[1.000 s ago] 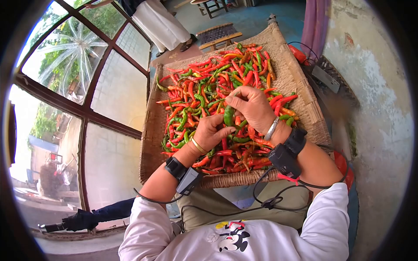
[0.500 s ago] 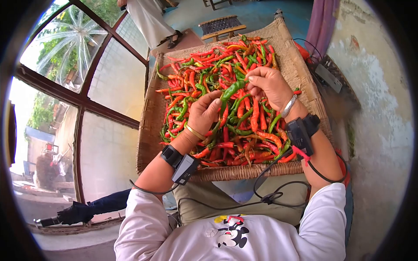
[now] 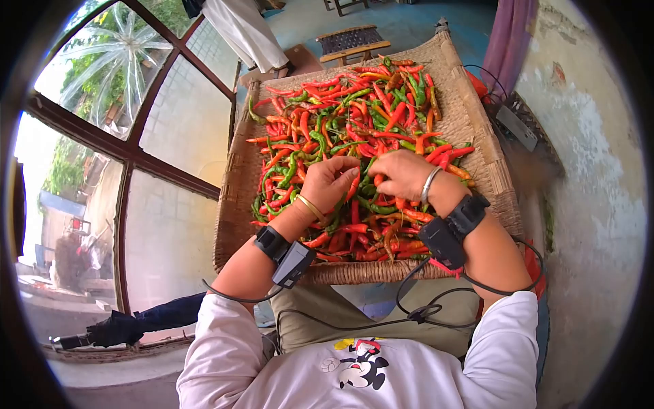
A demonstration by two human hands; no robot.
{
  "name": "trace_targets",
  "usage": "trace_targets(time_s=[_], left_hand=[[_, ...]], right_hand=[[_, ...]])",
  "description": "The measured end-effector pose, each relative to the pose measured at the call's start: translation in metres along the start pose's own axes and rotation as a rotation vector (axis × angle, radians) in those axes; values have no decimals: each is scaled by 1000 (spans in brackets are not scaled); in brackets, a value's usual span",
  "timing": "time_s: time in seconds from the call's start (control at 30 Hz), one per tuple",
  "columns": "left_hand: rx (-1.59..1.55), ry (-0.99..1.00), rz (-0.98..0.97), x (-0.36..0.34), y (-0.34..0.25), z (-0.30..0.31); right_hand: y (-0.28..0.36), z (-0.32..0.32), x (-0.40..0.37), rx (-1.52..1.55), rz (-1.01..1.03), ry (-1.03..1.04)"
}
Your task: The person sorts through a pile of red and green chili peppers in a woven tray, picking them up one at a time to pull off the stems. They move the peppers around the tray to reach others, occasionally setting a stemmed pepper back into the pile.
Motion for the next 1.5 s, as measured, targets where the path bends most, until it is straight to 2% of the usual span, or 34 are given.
trace_targets(time_s=[0.07,0.23,0.33,0.37,0.43,0.47,0.53,0.57,0.63,0.7,0.77,0.8,0.9,1.0,1.1,1.13,1.2,1.23,1.3,1.33,1.4,1.43,1.5], left_hand=[[22,21,-6,-1,0,0],[68,115,-8,-1,2,-6],[36,55,-49,-1,-1,-5],[19,12,-69,-2,-3,-3],[14,-24,-90,-1,-8,-2],[16,-15,-160,-1,-18,-3],[30,-22,-213,-4,-21,2],[39,-8,-273,-4,-21,-1],[43,6,-330,-6,-18,-5],[2,134,-292,-7,-15,-10],[-12,171,-221,-6,-13,-12],[-27,207,-152,-6,-11,-13],[-156,157,-146,-6,-14,-10],[-131,195,-155,-8,-17,-9],[-73,210,-192,-8,-21,-7],[-73,208,-190,-8,-21,-7],[154,206,-412,-10,-29,-8],[154,204,-408,-10,-30,-7],[311,302,-462,-14,-32,-11],[336,321,-411,-13,-30,-13],[336,260,-372,-13,-28,-10],[337,201,-338,-12,-27,-7],[387,209,-275,-8,-21,-6]], right_hand=[[-4,-16,1,-129,-35,112],[3,-18,1,-290,42,32],[14,2,-2,-121,184,-275],[18,7,-4,-120,194,-269],[28,28,-7,-94,208,-439],[35,30,-9,-90,232,-429],[34,32,-12,506,104,-529],[33,30,-11,510,108,-521],[21,20,-10,1034,-28,-474],[17,16,-8,1121,-48,-459],[12,11,-4,1342,-12,-510],[15,10,-4,1342,-15,-511],[20,6,-3,1218,-91,-507],[15,3,-2,1126,-85,-399],[6,2,-4,1155,-185,-349],[1,-1,-5,1283,-236,-261],[2,-8,-7,1487,-346,-155],[1,-9,-6,1487,-346,-150],[2,-13,-5,1635,-283,10],[1,-9,-5,1635,-284,15],[-6,6,-5,1628,-312,-154],[-16,13,-5,1636,-255,-180],[-29,32,-1,1755,-97,-300]])
Point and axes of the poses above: each hand's wrist, its own x-axis towards the middle knuckle, its own z-axis out of the back of the hand, y = z × x, the point moved 4 cm from there along x, towards the middle knuckle, and after that the axes turned 3 degrees about x, right-handed, at the moved point
